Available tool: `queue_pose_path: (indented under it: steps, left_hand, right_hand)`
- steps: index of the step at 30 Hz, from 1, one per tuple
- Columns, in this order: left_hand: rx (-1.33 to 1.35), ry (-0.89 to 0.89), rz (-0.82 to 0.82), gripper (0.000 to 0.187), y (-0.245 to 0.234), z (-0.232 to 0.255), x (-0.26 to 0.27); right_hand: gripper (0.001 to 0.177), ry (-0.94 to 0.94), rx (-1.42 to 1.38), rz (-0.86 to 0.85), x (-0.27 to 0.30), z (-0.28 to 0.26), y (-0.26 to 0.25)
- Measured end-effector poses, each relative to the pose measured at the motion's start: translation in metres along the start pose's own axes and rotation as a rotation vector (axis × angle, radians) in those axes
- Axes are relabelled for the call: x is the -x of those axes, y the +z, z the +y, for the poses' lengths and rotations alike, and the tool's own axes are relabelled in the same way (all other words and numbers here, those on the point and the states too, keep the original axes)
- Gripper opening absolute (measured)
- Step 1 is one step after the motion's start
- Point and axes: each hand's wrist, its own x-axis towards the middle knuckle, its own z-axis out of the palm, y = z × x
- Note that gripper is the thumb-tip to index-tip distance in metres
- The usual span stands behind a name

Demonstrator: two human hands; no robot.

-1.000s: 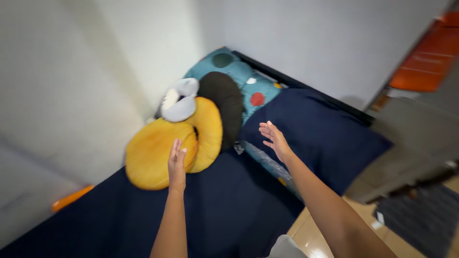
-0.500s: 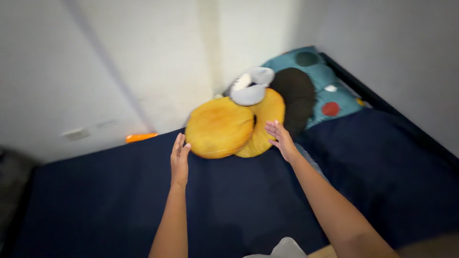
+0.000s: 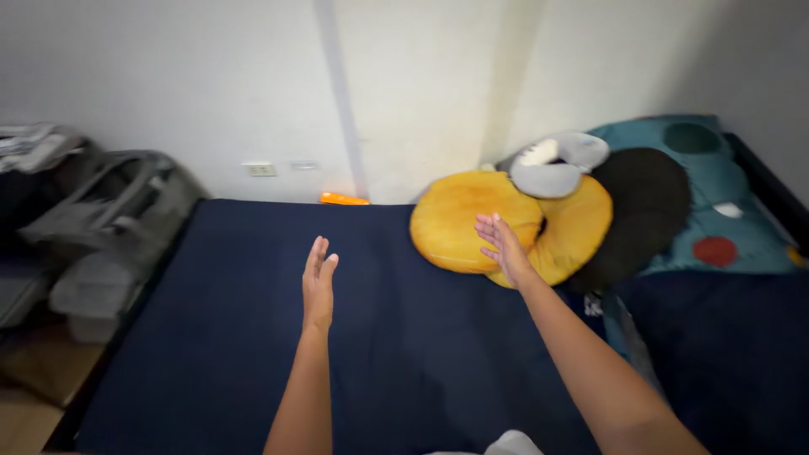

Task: The recorder organizes electronic cables and accessories on a desk before smoothing out a bedsheet and arranging pillows.

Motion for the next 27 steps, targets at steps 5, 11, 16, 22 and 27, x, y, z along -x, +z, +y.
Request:
queue_pose_path:
  steps: [5, 11, 16, 22, 27]
  left_hand:
    - [-0.099, -0.090, 0.150, 0.066, -0.037, 0.008, 0.020]
    - [-0.085, -0.043, 0.259, 0.068, -0.082, 0.014, 0.044]
    - [-0.093, -0.017, 0.323, 0.069, -0.118, 0.013, 0.060]
    - [-0.013, 0.057, 0.363, 0.068, -0.152, 0.005, 0.077]
    - [-0.022, 0.047, 0.414, 0.068, -0.161, 0.011, 0.090]
  right_hand:
    - [0.075, 0.022, 0.013, -0.097, -0.008, 0.004, 0.041]
    - [0.076, 0.032, 0.043, -0.203, -0.017, 0.007, 0.093]
    - [0.077, 0.054, 0.033, -0.280, -0.021, 0.012, 0.130]
    - [0.079, 0.061, 0.068, -0.362, -0.009, 0.010, 0.169]
    - [0.079, 0.054, 0.108, -0.405, 0.000, 0.009, 0.190]
